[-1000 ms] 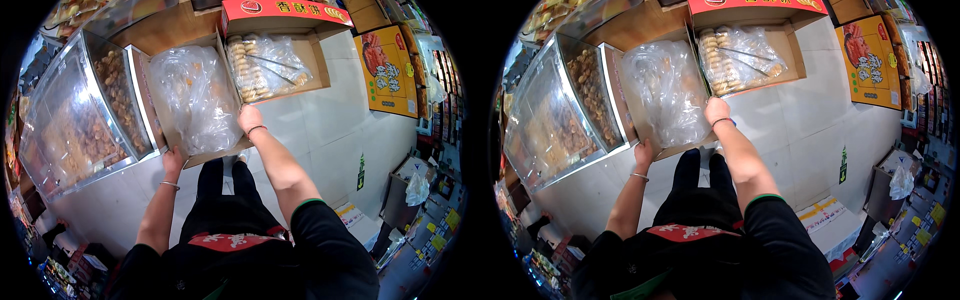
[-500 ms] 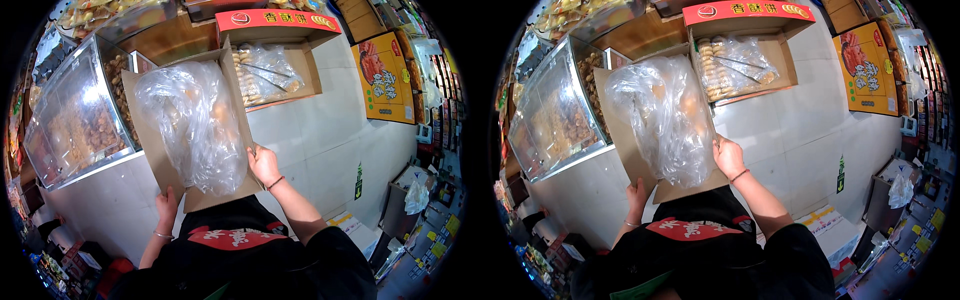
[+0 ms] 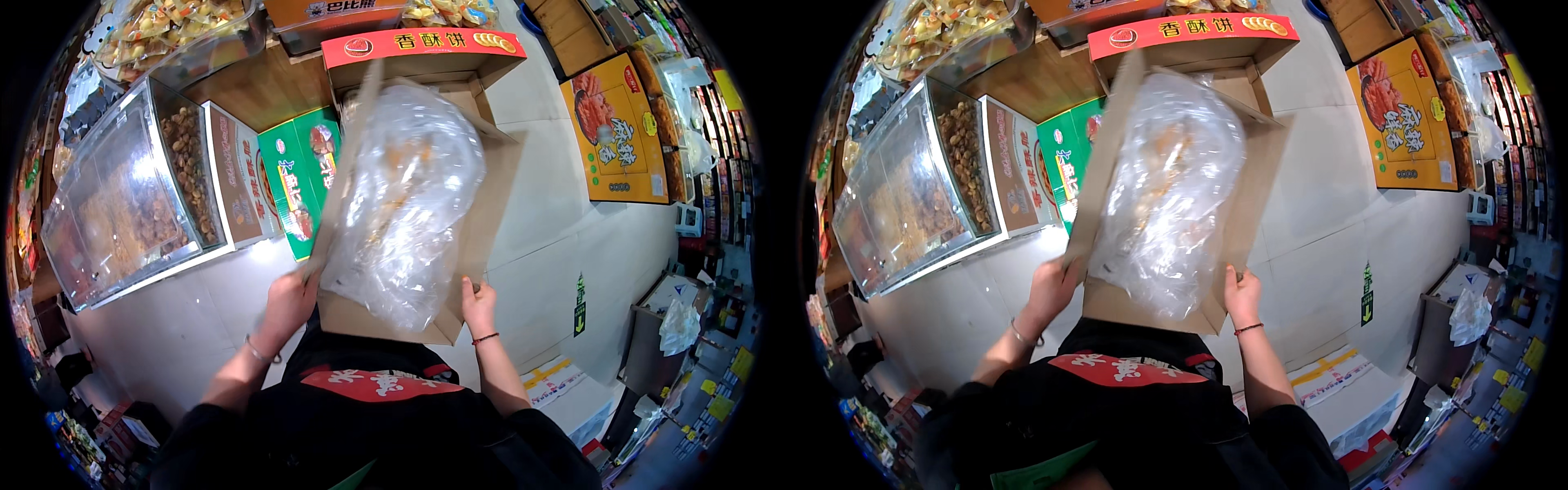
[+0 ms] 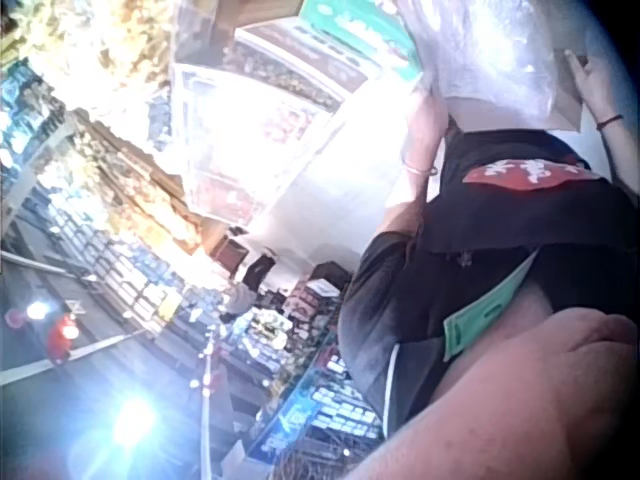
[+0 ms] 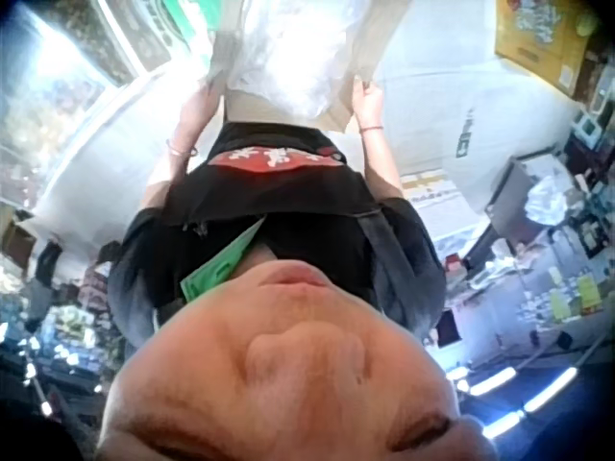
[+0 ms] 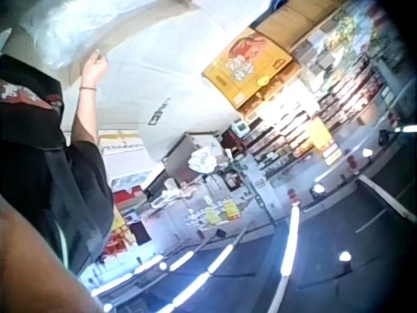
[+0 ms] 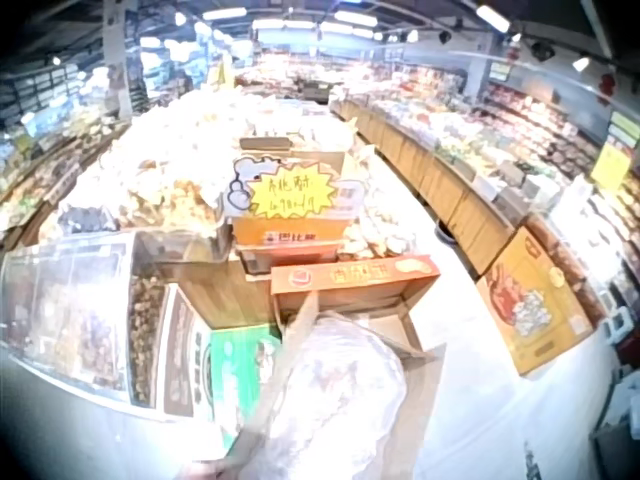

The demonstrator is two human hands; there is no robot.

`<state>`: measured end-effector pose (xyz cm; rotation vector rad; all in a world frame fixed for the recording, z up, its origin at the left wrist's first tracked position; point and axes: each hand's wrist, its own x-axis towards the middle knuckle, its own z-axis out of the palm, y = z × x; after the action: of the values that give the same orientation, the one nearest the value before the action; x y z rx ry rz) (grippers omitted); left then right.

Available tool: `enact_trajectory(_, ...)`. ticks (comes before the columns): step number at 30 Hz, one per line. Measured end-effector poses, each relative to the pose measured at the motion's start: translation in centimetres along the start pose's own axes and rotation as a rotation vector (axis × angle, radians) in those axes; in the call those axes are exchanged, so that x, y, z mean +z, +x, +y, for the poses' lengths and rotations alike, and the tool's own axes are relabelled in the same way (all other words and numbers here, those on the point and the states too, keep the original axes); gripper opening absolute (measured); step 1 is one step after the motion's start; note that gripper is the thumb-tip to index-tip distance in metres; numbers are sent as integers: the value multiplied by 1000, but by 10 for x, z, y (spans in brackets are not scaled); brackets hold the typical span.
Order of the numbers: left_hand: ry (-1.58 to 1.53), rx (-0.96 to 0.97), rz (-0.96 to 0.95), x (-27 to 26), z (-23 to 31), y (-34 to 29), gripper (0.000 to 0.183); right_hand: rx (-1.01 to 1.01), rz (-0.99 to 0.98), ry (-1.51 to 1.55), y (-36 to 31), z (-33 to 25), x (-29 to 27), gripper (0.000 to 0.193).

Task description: The person opens a cardboard box of packaged snacks, removes a plastic bag of cookies, and uses tongs to transfer cookies into a small plastic bag. They then tie the bag and place it back into the box.

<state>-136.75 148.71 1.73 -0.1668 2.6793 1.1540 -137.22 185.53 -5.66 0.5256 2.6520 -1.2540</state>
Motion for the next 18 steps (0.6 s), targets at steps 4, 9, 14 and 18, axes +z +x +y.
enact_trajectory(4,156,103,47,28,25,74,25,139,108,49,16,22,-20,36)
enact_trajectory(9,298,264,-71,52,70,172,23,111,230,101,88,30,-39,29)
enact_trajectory(14,264,147,-200,83,97,206,26,142,118,170,172,46,-60,26)
enact_trajectory(18,265,257,33,143,49,186,55,341,4,51,196,69,-35,21)
